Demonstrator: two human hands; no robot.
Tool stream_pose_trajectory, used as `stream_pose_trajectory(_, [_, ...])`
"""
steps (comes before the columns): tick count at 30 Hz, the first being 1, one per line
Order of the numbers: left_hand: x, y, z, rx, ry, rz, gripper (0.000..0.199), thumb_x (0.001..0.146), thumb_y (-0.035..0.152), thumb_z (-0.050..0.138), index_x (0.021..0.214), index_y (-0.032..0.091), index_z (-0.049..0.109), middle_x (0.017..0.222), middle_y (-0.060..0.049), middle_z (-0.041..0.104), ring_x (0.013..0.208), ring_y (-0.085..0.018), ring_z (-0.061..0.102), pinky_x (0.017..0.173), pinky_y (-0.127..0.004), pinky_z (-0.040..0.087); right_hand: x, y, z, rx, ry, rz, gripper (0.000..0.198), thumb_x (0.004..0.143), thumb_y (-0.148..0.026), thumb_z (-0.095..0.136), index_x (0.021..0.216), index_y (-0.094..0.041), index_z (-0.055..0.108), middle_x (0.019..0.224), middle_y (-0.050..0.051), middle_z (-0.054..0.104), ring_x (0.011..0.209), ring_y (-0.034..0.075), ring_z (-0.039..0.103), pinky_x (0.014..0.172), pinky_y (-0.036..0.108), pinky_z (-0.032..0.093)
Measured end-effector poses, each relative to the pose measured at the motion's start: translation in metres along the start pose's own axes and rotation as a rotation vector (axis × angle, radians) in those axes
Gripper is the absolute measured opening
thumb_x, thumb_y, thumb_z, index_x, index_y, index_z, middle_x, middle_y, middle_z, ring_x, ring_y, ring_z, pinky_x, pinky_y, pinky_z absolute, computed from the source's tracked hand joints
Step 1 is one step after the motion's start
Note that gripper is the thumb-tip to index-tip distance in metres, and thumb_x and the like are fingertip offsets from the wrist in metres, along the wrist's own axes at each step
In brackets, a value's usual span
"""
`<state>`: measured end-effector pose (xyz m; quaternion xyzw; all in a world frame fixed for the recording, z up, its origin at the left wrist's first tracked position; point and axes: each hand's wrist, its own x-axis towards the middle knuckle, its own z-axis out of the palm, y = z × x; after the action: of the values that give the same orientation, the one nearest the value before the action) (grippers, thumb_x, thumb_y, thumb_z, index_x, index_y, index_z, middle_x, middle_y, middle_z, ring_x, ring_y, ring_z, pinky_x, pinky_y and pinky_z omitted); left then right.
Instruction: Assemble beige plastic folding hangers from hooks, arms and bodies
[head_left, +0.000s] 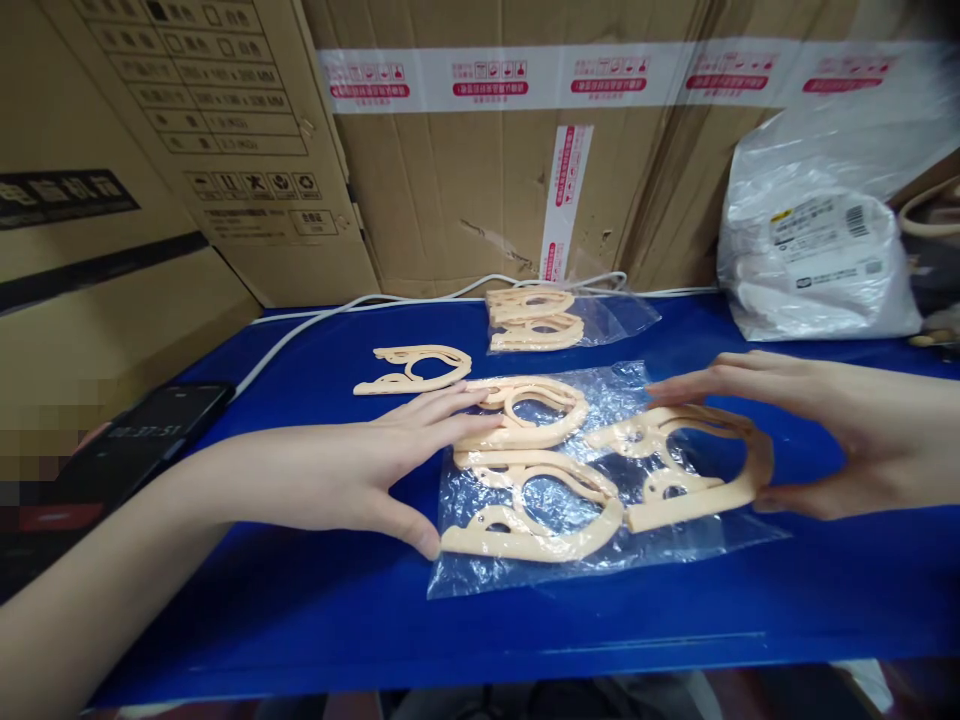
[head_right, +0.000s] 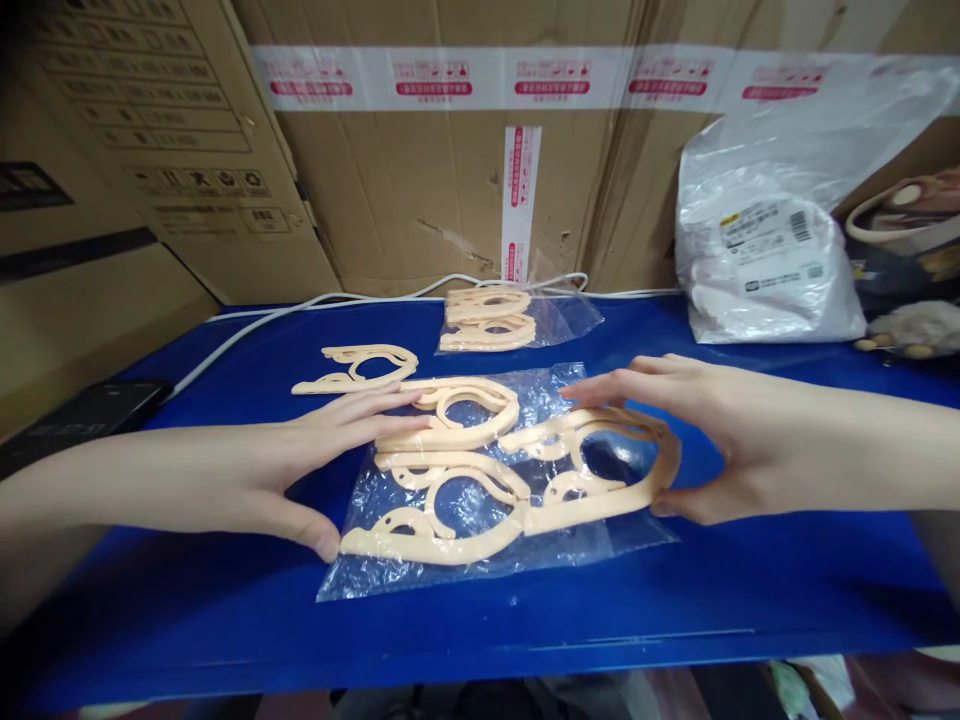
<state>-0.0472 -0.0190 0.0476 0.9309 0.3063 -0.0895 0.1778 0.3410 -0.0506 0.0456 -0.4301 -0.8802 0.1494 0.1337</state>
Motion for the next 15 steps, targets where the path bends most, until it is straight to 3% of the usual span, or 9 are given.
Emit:
stream_pose_trajectory(6, [0.000,0.000,0.002,-0.065,-0.016,-0.027,0.089,0.083,0.065,0.060,0.153,0.046,0.008,0.164,0.002,-0.002,0.149,-0.033,0.002,0.117,-0.052,0.026,0.021,-0.036,0.023,0.056,-0.095,0.017,0.077,0.079,-0.060,0.063,0.146,-0.026,0.046,0.132,0.009,0.062,0.121,0.034,0.058,0.095,0.044,0.053])
stream_pose_trajectory(10, [0.000,0.003,0.000,-0.096,-0.051,-0.050,0.089,0.083,0.066,0.059,0.153,0.046,0.008,0.164,0.004,-0.007,0.149,-0.034,-0.001,0.118,-0.055,0.022,0.017,-0.028,0.019,0.006,-0.212,0.000,0.090,0.073,-0.052,0.075,0.151,-0.033,0.035,0.147,0.005,0.050,0.126,0.035,0.054,0.098,0.043,0.052])
stream_pose_trajectory(12, [0.000,0.004,-0.001,-0.105,-0.066,-0.063,0.088,0.083,0.066,0.057,0.153,0.047,0.008,0.163,0.005,-0.008,0.149,-0.034,-0.003,0.118,-0.055,0.020,0.014,-0.019,0.015,-0.001,-0.220,0.016,0.093,0.072,-0.048,0.077,0.152,-0.036,0.033,0.145,0.004,0.052,0.125,0.034,0.056,0.095,0.039,0.054])
stream_pose_trajectory(15, [0.000,0.004,-0.001,-0.119,-0.064,-0.069,0.085,0.084,0.065,0.058,0.152,0.048,0.009,0.163,0.006,-0.005,0.149,-0.034,-0.004,0.118,-0.056,0.020,0.014,-0.012,0.014,0.053,-0.223,0.044,0.086,0.077,-0.043,0.074,0.151,-0.037,0.032,0.127,0.003,0.064,0.108,0.028,0.065,0.083,0.031,0.058])
